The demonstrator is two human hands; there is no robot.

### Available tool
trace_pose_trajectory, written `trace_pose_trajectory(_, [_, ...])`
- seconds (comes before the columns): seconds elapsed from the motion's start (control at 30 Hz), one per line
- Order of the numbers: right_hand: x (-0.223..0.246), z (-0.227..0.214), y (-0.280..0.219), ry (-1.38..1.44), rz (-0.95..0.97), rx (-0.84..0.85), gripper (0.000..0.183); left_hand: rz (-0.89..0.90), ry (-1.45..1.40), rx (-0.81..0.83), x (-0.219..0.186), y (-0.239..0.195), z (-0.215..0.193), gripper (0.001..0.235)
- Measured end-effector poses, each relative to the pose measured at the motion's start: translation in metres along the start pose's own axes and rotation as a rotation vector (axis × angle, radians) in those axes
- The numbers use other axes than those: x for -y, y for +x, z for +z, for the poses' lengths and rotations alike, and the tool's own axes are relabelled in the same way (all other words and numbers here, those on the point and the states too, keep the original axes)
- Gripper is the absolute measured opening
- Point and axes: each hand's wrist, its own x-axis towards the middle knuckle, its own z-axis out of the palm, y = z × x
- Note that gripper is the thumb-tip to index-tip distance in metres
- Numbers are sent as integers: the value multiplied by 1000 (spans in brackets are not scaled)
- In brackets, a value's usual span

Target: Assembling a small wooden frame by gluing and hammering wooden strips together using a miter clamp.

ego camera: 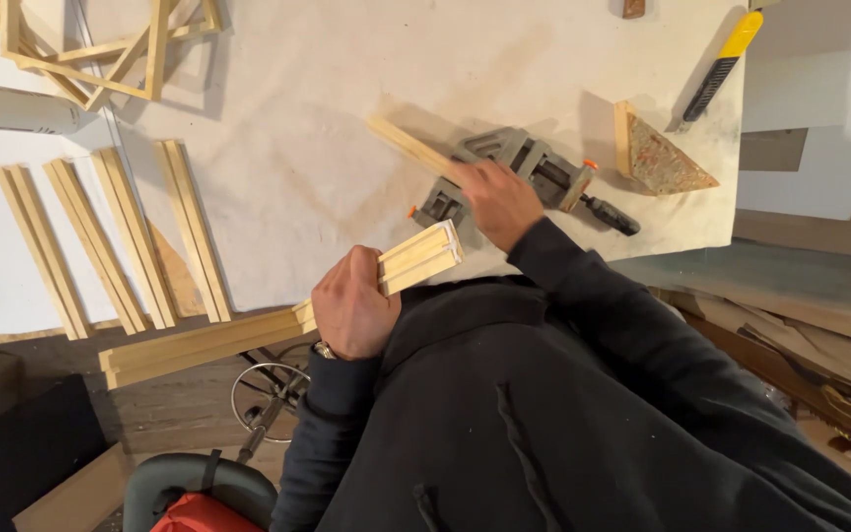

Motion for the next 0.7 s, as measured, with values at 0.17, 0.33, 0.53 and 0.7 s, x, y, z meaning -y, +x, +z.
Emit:
trace_pose_trajectory(0.17, [-4,-16,-25,44,77,71,39,-48,44,13,-5,1,6,17])
trace_pose_trajectory(0.33, [15,-7,2,53,-17,1,70,12,12,43,-4,13,3,18])
trace_pose_trajectory(0.53, [6,10,13,-75,-27,34,57,75,14,68,6,24,-4,18])
trace_pose_trajectory(0.7, [-2,2,20,-106,-77,134,55,92,5,106,20,28,-6,19])
